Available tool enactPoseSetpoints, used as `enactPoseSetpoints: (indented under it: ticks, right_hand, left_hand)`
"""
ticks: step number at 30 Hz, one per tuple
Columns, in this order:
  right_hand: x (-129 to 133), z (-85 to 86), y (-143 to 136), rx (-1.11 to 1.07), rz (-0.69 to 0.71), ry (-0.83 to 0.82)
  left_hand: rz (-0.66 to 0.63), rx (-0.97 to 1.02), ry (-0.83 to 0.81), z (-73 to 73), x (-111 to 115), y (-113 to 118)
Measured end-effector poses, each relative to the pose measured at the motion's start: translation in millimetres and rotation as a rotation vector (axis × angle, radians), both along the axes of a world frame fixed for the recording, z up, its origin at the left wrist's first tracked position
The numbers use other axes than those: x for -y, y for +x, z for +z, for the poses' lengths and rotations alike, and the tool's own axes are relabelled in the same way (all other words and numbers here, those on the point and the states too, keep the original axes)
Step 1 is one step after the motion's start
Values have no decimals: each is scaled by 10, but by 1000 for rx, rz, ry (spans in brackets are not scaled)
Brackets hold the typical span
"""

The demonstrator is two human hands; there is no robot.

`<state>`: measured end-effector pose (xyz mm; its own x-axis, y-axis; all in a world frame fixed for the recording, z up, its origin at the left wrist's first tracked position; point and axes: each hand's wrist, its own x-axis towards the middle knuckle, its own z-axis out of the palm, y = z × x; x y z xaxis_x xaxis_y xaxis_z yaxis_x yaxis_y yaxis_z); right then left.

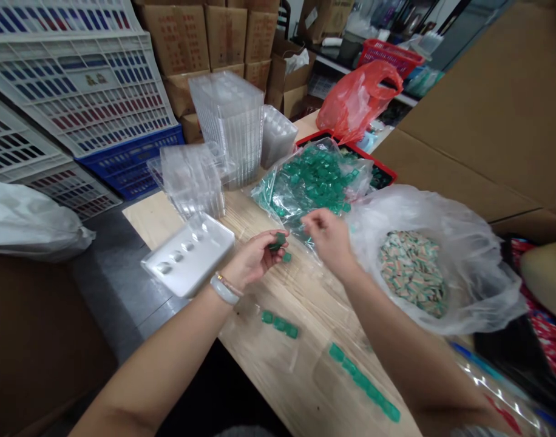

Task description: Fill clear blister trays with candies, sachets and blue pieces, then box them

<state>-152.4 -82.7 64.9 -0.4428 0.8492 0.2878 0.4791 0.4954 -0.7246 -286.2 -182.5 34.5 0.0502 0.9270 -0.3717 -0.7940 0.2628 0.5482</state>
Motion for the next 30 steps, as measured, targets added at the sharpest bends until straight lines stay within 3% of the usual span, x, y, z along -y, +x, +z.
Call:
enactPoseSetpoints:
  ticks: [3,5,7,10,12,15,19,25,30]
  right_hand:
    - [-439,121,101,26,-268,111]
    - [-579,150,120,82,-229,200]
    - [-478,121,86,138,-49,247]
    - [2,-9,5,181,292,156]
    - [317,-113,-21,176,417,71]
    - [503,-240,-30,156,395,15]
    - [359,-352,-143,334,255,20]
    - [311,-365,-453,796,544,233]
    - [433,-423,-428,904,533,299]
  left_hand:
    - [-17,65,7,-10,17,-13]
    - [19,67,2,-19,24,3]
    - [67,70,-54,-32,29,36]
    - [82,83,-129,-76,56,103]
    - [44,58,-133,-120,110,142]
    - [15,-84,-176,-182,270,152]
    - [208,-327,-225,-255,518,54]
    - [282,-512,-197,-427,583,-81]
    - [336,-512,-176,-474,519,-60]
